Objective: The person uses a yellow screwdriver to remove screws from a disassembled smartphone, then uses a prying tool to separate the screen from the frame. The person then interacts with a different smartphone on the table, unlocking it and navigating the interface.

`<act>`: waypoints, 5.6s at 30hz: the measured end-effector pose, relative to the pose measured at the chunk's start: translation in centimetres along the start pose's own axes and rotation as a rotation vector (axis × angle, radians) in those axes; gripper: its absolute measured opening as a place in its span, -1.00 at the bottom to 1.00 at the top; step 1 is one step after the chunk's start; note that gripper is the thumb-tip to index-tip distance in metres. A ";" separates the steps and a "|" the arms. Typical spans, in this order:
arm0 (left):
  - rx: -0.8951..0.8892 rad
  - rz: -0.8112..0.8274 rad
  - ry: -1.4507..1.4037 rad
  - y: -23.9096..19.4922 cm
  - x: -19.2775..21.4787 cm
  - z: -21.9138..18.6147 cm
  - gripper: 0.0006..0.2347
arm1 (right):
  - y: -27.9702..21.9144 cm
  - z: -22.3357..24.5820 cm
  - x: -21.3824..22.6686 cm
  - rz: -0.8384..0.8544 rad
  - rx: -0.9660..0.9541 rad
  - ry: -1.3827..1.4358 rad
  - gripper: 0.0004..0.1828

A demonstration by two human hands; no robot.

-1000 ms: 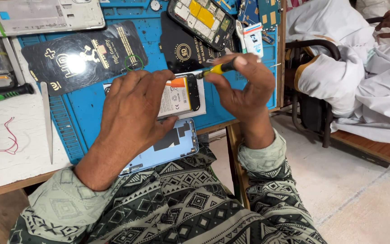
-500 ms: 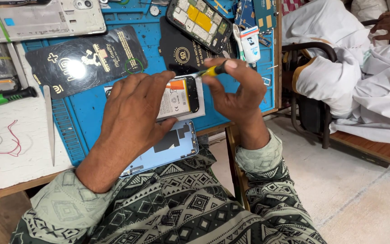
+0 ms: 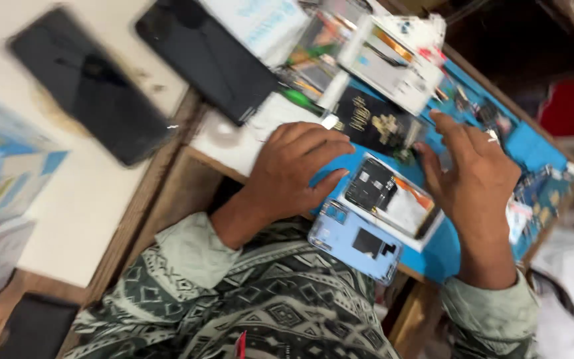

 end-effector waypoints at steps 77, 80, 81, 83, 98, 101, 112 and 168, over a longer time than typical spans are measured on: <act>0.036 0.016 0.180 -2.7 -0.9 2.6 -0.62 | 18.3 28.7 -15.6 0.563 0.466 0.175 0.28; 0.070 0.028 0.099 -2.5 -0.8 2.8 -0.61 | 18.3 28.5 -15.5 0.563 0.461 0.169 0.28; 0.096 0.045 0.044 -2.4 -0.9 3.0 -0.60 | 18.4 28.3 -15.3 0.570 0.453 0.196 0.27; 0.104 0.092 0.056 -2.6 -1.2 3.1 -0.64 | 18.6 28.4 -15.0 0.546 0.457 0.249 0.27; 0.079 0.049 0.042 -2.5 -1.0 3.0 -0.48 | 18.1 28.9 -15.0 0.446 0.453 0.244 0.34; 0.115 0.069 0.009 -2.4 -1.1 3.2 -0.48 | 17.9 29.0 -14.4 0.441 0.476 0.289 0.32; 0.160 0.059 -0.052 -2.0 -0.9 3.3 -0.49 | 17.8 29.4 -14.8 0.541 0.410 0.212 0.29; 0.114 0.074 0.061 -2.1 0.3 2.7 -0.61 | 13.4 27.8 -11.0 0.200 0.882 0.546 -0.57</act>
Point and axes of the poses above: each hand's wrist, its own y-axis towards the middle knuckle, its own x-axis out of the back of the hand, z = x × y, the point moved 8 cm from there along y, towards the middle knuckle, and after that the axes turned 8 degrees about -z, right-handed, at the moved point
